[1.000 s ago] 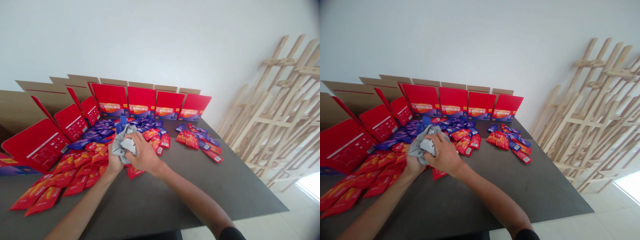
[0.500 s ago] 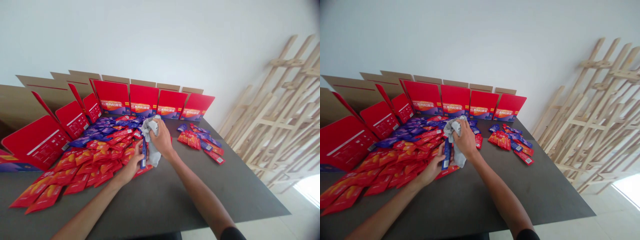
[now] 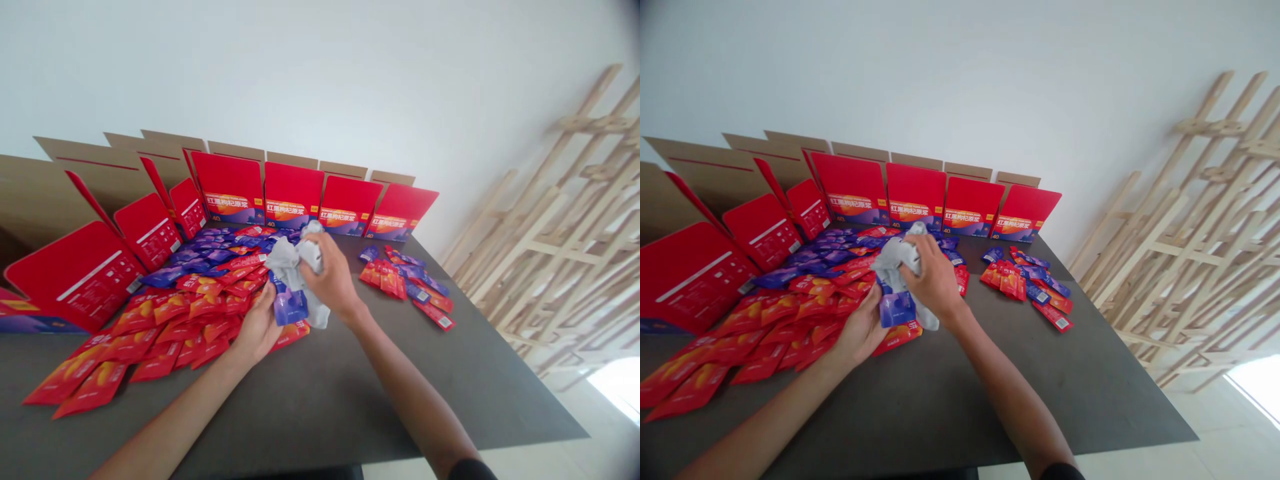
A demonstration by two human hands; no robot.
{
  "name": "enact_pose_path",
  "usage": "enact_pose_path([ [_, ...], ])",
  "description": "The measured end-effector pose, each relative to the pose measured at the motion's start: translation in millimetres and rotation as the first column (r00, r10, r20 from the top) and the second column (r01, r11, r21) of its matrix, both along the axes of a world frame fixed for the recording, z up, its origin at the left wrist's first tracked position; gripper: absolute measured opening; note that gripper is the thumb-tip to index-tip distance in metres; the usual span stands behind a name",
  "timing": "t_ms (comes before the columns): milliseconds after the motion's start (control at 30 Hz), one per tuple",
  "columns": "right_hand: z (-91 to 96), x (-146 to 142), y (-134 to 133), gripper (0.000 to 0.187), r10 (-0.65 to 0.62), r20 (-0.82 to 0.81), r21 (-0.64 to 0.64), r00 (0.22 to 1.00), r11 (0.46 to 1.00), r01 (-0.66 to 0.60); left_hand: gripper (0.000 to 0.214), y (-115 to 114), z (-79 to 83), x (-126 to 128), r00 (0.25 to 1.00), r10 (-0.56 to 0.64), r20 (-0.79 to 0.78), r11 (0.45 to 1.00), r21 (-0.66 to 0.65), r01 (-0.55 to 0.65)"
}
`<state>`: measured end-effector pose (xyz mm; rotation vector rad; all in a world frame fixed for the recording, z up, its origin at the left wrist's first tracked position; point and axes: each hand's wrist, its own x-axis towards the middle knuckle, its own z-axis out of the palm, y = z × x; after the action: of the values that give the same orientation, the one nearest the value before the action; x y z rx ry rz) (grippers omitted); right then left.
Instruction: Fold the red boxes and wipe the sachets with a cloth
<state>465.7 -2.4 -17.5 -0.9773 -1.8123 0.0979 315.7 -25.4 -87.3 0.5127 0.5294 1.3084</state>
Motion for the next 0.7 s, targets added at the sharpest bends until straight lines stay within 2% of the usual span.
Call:
enact_pose_path([
  [67, -11.7, -18.0, -8.0, 0.031, 0.014, 0.211, -0.091, 0.977, 0.996, 0.005, 0.017, 3.2, -1.6, -4.6, 0.999, 0.031, 0.016, 1.0, 0.003, -0.031],
  [133, -22.9, -33.5, -15.0, 0.034, 0.03, 0.357, -0.149, 0.934, 0.989, 0.025, 0.022, 8.6, -4.5, -14.0, 0.999, 0.055, -0.004, 0.999, -0.004, -0.055],
  [267, -34.4, -47.2, -22.6, 0.037, 0.129, 0.504, -0.198, 0.854, 0.98, -0.031, 0.02, 19.3, -7.0, -33.7, 0.992, 0.112, -0.048, 0.993, -0.038, -0.114],
  [367, -31.8, -43.9, -21.8, 0.037, 0.142, 0.56, -0.209, 0.816, 0.978, -0.027, 0.016, 19.6, -5.4, -32.9, 0.995, 0.101, -0.006, 0.992, -0.07, -0.101],
  [467, -24.8, -34.6, -16.2, 0.036, 0.038, 0.53, -0.184, 0.847, 0.98, 0.071, 0.016, 12.5, -6.0, -18.2, 0.998, 0.061, 0.028, 0.997, -0.039, -0.06],
  [567, -18.0, -20.1, -6.1, 0.033, -0.126, 0.426, -0.145, 0.896, 0.968, 0.206, 0.015, 1.4, -10.6, -2.6, 0.998, -0.046, -0.032, 0.999, -0.009, 0.046],
  [700, -5.5, 10.3, 10.5, 0.032, -0.263, 0.21, -0.096, 0.942, 0.953, 0.287, 0.037, -14.2, -16.3, 7.0, 0.96, -0.214, -0.178, 0.977, -0.021, 0.214],
])
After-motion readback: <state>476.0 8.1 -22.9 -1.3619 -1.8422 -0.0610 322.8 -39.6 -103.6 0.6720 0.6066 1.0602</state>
